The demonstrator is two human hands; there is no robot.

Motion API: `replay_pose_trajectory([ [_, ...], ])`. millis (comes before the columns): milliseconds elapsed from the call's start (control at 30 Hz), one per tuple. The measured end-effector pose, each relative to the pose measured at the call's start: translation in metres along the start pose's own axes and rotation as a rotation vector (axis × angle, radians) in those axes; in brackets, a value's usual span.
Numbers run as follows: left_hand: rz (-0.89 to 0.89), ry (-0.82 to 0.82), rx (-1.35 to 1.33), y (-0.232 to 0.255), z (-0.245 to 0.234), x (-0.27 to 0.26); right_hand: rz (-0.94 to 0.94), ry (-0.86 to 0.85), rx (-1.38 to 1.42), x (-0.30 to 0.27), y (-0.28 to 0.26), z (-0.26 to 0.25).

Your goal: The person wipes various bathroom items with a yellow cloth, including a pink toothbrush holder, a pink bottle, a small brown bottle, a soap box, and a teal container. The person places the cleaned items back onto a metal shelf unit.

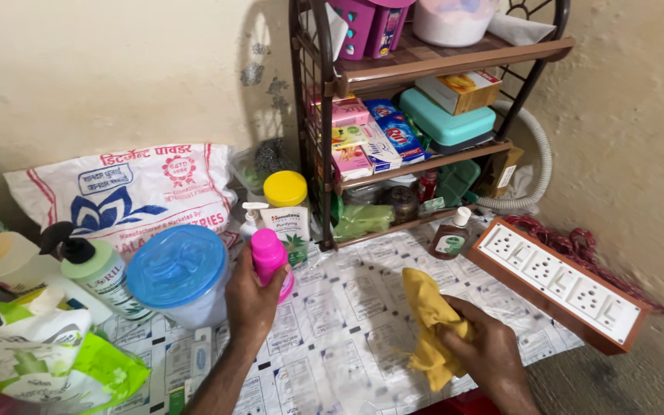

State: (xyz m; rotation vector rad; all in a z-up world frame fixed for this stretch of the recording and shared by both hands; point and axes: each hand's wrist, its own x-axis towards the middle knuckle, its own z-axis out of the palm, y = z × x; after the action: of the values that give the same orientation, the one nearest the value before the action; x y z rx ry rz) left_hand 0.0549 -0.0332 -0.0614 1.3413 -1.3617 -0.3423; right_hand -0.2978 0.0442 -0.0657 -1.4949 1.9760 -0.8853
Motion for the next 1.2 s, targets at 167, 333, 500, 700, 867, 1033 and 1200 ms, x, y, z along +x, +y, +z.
replay_pose_trajectory([
  [167, 0.153, -0.252, -0.200, 0.024, 0.017, -0.003, -0.006, 0.003, 0.169, -0.002, 0.005, -0.004],
  [333, 0.177, -0.616, -0.362, 0.046, 0.064, -0.011, 0.031, 0.061, 0.186, -0.007, -0.028, -0.012],
  [500, 0.231, -0.576, -0.390, 0.058, 0.093, -0.013, -0.150, 0.119, 0.324, -0.006, -0.078, -0.010],
  [700, 0.104, -0.609, -0.396, 0.044, 0.107, -0.019, -0.734, 0.307, -0.259, 0.018, -0.116, 0.030],
  [867, 0.032, -0.636, -0.398, 0.036, 0.108, -0.012, -0.573, 0.254, -0.037, 0.034, -0.111, 0.052],
  [1033, 0.119, -0.644, -0.546, 0.034, 0.109, -0.014, -0.043, 0.061, 0.420, 0.071, -0.079, 0.052],
  [1200, -0.024, -0.758, -0.610, 0.027, 0.115, -0.012, -0.299, 0.084, 0.697, 0.067, -0.020, 0.095],
])
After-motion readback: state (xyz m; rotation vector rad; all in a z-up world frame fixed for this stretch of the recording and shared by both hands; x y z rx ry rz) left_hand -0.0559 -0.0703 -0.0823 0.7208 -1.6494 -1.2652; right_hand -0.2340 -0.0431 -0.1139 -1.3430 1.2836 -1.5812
